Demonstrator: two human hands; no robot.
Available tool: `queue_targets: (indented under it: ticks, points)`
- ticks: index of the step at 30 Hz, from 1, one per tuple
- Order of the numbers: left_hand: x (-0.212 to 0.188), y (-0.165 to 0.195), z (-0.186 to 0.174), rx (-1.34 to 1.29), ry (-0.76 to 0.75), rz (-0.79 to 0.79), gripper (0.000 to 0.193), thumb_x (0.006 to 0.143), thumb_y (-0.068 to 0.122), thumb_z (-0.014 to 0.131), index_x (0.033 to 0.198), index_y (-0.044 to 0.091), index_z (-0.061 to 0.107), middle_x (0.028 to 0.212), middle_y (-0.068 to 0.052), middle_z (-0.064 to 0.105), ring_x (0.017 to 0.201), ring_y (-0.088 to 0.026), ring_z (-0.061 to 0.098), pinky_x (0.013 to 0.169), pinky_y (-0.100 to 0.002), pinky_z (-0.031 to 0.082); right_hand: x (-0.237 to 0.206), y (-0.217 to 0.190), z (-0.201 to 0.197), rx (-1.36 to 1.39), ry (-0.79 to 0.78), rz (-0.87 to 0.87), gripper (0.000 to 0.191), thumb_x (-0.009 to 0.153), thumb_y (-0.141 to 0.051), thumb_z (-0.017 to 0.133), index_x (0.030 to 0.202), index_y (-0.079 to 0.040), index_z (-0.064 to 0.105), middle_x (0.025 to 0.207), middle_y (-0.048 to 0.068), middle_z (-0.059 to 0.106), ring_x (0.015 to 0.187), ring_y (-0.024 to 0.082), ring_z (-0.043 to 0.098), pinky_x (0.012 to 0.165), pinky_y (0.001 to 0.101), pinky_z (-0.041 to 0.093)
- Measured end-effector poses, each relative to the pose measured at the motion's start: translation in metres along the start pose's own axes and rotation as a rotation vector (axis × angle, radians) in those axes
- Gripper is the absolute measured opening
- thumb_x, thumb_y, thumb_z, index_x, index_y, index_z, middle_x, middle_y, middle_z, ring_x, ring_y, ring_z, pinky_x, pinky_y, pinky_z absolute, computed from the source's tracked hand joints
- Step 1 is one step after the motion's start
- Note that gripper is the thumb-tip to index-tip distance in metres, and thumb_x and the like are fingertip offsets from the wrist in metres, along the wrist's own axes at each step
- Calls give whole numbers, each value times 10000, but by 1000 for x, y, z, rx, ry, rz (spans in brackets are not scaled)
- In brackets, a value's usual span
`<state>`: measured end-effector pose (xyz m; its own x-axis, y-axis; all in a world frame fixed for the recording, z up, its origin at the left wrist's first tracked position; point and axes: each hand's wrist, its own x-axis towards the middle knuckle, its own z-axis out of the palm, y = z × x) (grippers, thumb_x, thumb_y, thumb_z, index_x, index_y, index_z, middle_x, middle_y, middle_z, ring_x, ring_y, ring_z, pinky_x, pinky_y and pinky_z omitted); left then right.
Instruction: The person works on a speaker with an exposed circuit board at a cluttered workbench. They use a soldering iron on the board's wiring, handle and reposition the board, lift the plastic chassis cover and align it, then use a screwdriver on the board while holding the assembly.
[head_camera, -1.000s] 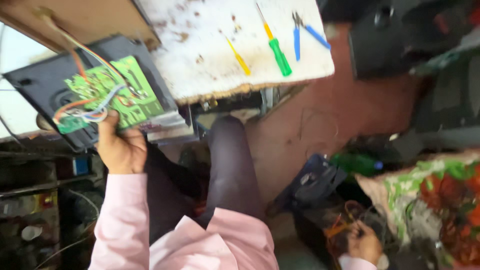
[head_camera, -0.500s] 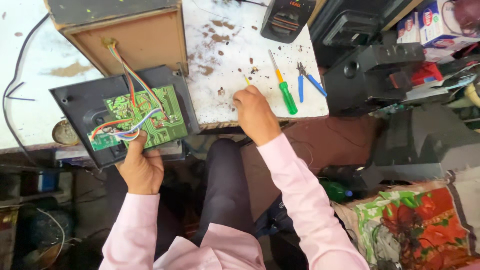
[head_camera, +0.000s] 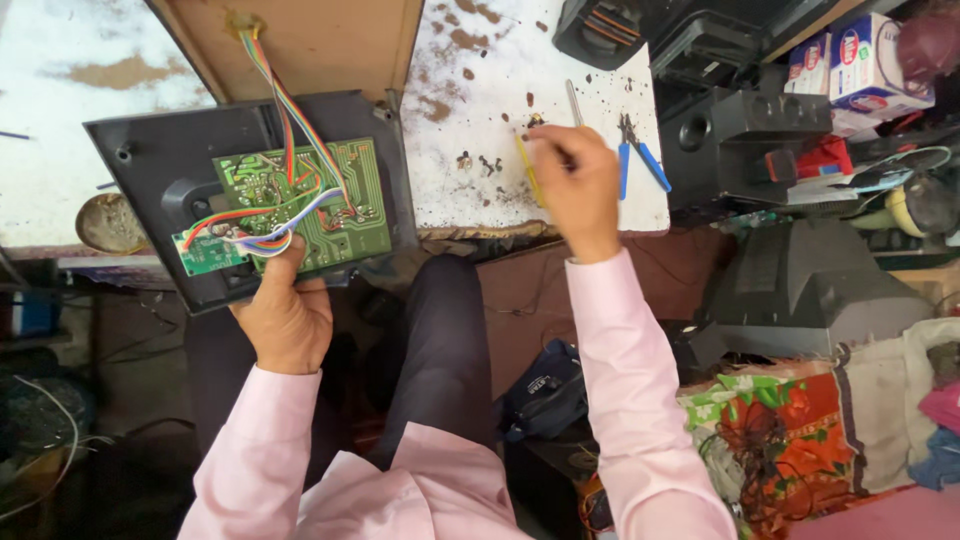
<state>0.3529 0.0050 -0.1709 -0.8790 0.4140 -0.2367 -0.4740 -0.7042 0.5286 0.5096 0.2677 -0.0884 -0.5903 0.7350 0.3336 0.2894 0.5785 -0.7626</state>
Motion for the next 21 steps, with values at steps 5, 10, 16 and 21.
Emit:
queue_targets:
  ticks: [5,10,16,21]
  points:
    - [3,-4,-3,-21,9,-8,422,917,-97,679,1288,89,602,1214,-74,682,1092,-226,714,954,-423,614,-19,10,-24,663,64,302,168,954,47,626,1086,75,727,874,104,682,750,174,636,673,273,508]
    - [14,-10,-12,54,102,60,422,885,-92,763,1201,142,610,1076,21,656,928,-93,671,701,-262,555,-44,-9,0,772,7,373,171,949,67,612,1084,97,713,950,135,705,802,192,667,707,281,541]
    - [15,2,-3,114,160,-29,361,856,-64,775,1126,131,637,977,34,661,760,-58,623,476,-199,380,-49,-55,42,756,-133,362,173,994,56,617,1135,84,713,956,116,706,795,144,664,725,248,555]
    - [13,12,4,118,142,-8,372,828,-55,762,1120,141,641,982,31,681,757,-55,639,470,-202,395,-49,-88,71,762,-226,248,156,950,92,654,1093,37,684,923,104,709,769,131,693,689,250,581]
